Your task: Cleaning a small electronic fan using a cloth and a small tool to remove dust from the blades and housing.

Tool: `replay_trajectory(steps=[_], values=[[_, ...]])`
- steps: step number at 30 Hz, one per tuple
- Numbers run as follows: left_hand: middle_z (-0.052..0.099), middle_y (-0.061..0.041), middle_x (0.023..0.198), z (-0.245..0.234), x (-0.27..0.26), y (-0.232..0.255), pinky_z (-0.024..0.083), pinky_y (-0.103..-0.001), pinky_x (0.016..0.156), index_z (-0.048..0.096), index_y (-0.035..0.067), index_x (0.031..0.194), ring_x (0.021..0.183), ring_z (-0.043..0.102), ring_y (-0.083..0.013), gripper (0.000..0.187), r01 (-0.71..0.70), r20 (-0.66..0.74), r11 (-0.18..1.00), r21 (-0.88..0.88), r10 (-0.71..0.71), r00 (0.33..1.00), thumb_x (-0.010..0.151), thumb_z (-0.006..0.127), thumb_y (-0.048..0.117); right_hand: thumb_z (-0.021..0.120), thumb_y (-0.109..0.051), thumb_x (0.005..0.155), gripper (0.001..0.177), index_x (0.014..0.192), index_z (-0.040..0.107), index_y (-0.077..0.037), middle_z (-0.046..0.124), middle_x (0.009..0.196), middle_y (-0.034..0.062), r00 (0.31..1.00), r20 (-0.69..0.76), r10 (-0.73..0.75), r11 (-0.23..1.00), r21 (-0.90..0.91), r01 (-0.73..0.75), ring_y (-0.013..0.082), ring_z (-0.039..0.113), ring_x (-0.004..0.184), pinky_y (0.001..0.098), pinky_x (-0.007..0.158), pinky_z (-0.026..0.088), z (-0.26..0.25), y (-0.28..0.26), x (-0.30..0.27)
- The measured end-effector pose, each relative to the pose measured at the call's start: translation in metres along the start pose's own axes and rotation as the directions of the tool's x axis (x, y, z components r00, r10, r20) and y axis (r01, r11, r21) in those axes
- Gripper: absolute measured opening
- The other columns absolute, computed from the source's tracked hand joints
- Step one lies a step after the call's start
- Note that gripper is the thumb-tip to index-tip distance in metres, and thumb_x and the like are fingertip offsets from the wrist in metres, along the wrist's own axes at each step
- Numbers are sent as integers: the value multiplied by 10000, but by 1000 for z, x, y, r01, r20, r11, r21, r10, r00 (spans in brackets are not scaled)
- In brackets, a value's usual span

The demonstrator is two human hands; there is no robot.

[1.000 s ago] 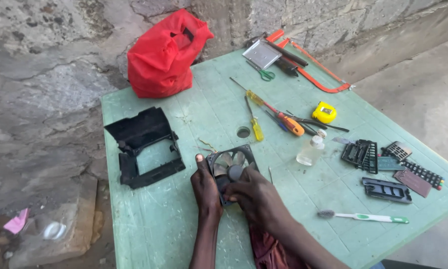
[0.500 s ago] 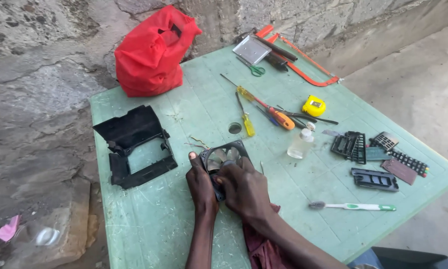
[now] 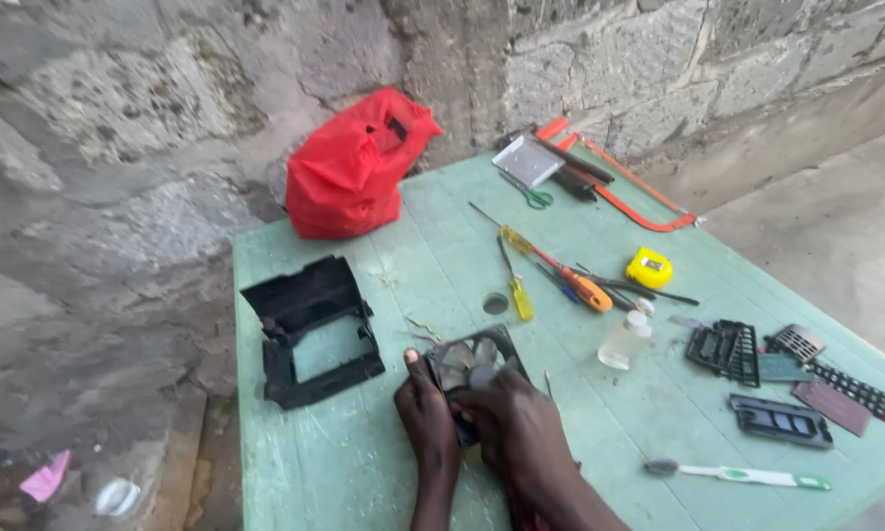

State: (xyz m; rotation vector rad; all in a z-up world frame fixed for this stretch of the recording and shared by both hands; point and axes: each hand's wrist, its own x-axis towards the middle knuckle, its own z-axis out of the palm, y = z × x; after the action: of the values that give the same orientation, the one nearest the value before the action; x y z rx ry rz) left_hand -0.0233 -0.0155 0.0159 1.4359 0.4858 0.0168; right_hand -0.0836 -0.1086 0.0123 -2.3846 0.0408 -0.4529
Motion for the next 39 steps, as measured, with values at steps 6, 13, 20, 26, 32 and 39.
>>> replay_trajectory(steps=[6,13,20,26,32,39], values=[[748,-84,754,0,3,-10,544,-359,681,709,-14,758,756,659,-173,597,-112,71,991,-73,117,991,1048,446,437,648,4,710,187,612,581,-140,607,585,-31,916,-396,-62,987,112,115,115,560,544,306,552,506,31,-7,19],[809,-126,836,-3,6,-20,581,-338,687,800,-44,884,788,731,-194,652,-168,50,977,-130,175,983,1029,393,443,606,-45,878,140,926,697,-140,739,872,6,964,-56,-261,938,221,267,252,630,815,357,729,507,-2,-2,-3],[577,27,625,-1,22,-36,430,-324,573,580,60,661,665,494,-98,616,-365,105,930,-37,367,924,1069,383,478,758,-151,879,83,948,726,-117,773,849,-3,930,361,-72,824,546,-149,89,653,716,235,598,493,-61,19,-7],[468,46,599,-4,15,-32,361,-331,520,481,100,640,620,435,-92,585,-352,85,935,-35,353,932,1072,394,485,834,-157,789,112,880,794,-104,818,912,51,985,-104,137,847,528,-62,115,738,707,244,548,570,-34,0,-14],[800,-95,827,-7,1,-13,578,-329,696,805,-5,915,814,742,-185,633,-256,120,963,-80,264,957,1025,388,459,677,-275,901,336,1230,718,-328,590,1001,28,995,-97,4,1000,3,-3,239,609,864,411,640,547,-7,-18,-24],[674,-59,632,-4,10,-24,481,-340,559,674,24,747,619,612,-155,584,-357,180,933,-46,359,916,1060,394,430,530,36,840,804,1538,351,-318,385,1254,126,947,270,171,923,-380,-58,377,470,1018,539,710,516,-9,-36,-19]])
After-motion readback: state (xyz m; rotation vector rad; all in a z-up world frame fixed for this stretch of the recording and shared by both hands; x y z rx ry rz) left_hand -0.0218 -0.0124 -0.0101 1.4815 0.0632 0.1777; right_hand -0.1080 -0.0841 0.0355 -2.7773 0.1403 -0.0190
